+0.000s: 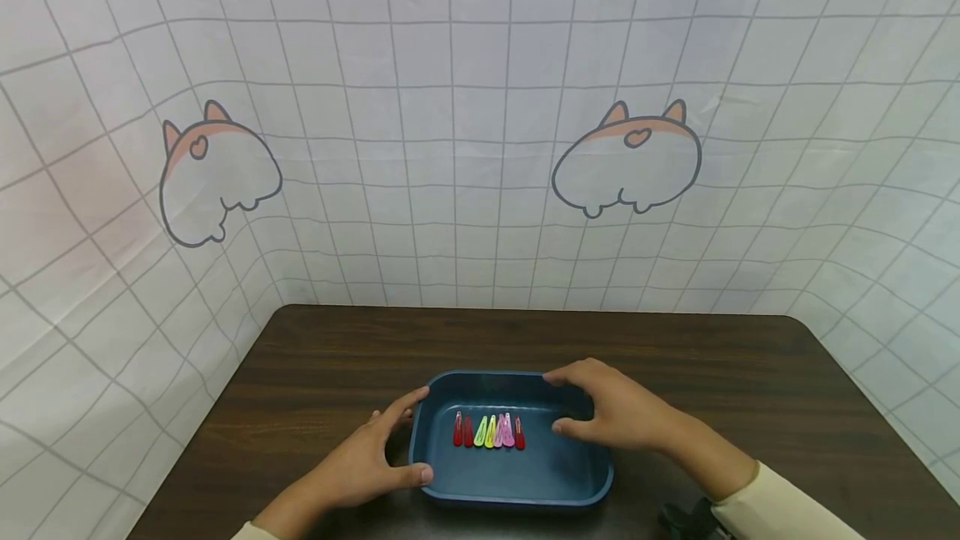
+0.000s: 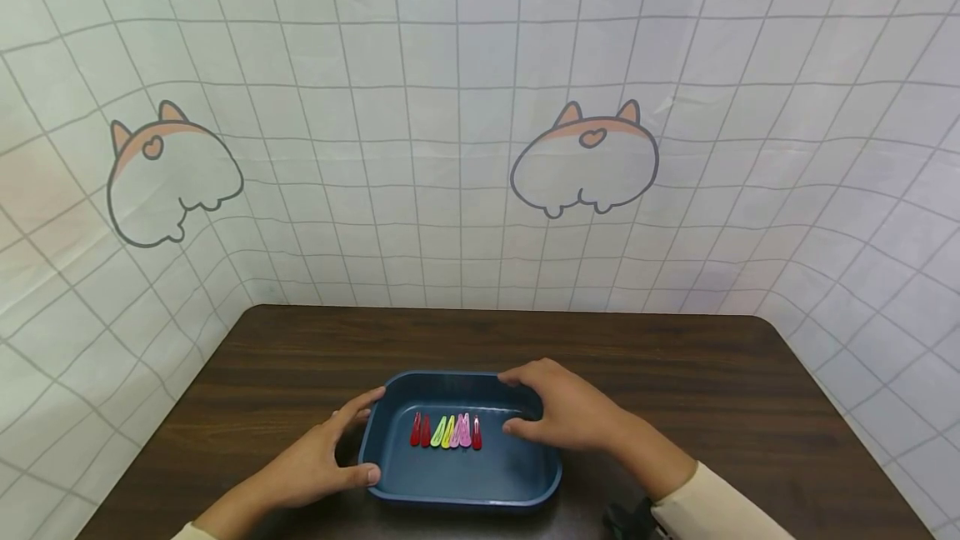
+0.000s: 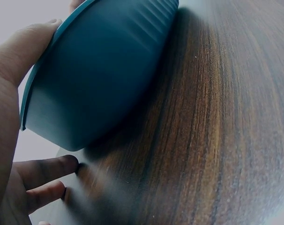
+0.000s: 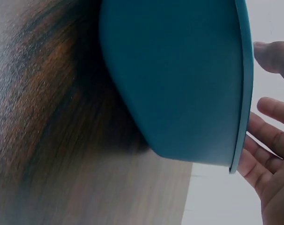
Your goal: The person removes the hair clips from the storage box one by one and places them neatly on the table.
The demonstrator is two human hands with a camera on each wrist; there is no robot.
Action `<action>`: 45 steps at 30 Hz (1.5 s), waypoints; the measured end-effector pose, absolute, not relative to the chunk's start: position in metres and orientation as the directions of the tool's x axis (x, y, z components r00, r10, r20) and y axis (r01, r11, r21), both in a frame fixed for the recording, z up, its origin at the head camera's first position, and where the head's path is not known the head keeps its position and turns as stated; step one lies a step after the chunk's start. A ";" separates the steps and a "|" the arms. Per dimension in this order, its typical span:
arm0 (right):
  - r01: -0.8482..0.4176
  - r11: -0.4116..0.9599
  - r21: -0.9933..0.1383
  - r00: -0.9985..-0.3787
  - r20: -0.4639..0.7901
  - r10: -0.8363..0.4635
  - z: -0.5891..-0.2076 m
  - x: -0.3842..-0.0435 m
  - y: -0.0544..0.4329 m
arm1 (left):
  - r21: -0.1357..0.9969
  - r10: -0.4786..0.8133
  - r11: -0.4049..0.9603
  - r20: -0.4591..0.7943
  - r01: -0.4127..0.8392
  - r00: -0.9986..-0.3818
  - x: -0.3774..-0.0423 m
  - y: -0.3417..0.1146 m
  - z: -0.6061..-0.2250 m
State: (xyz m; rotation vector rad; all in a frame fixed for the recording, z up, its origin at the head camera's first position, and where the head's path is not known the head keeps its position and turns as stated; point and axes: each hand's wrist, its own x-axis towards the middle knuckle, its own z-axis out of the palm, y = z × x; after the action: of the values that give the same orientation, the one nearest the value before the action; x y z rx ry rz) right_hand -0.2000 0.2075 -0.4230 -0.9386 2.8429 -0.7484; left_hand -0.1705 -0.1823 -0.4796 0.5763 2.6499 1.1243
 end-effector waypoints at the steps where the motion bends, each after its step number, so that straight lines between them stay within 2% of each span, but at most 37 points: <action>1: -0.547 0.696 -0.465 -0.811 0.091 -0.577 -0.423 -0.201 0.207 | 0.724 0.429 0.633 -0.036 0.273 -0.903 -0.171 -0.182 -0.480; 16: -0.589 0.663 -0.462 -0.773 0.083 -0.629 -0.428 -0.204 0.193 | 0.721 0.426 0.638 -0.038 0.270 -0.904 -0.172 -0.181 -0.479; 36: -0.574 0.698 -0.429 -0.774 0.004 -0.634 -0.439 -0.208 0.174 | 0.731 0.430 0.625 -0.030 0.274 -0.902 -0.172 -0.181 -0.480; 45: -0.548 0.735 -0.399 -0.792 -0.035 -0.610 -0.441 -0.207 0.163 | 0.729 0.430 0.628 -0.033 0.273 -0.902 -0.171 -0.182 -0.480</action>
State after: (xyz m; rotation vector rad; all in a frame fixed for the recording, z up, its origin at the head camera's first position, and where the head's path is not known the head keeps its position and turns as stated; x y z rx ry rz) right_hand -0.2071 0.1632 -0.4412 -0.9323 2.7719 -0.5600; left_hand -0.1714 -0.1816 -0.4798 0.5793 2.6458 1.1346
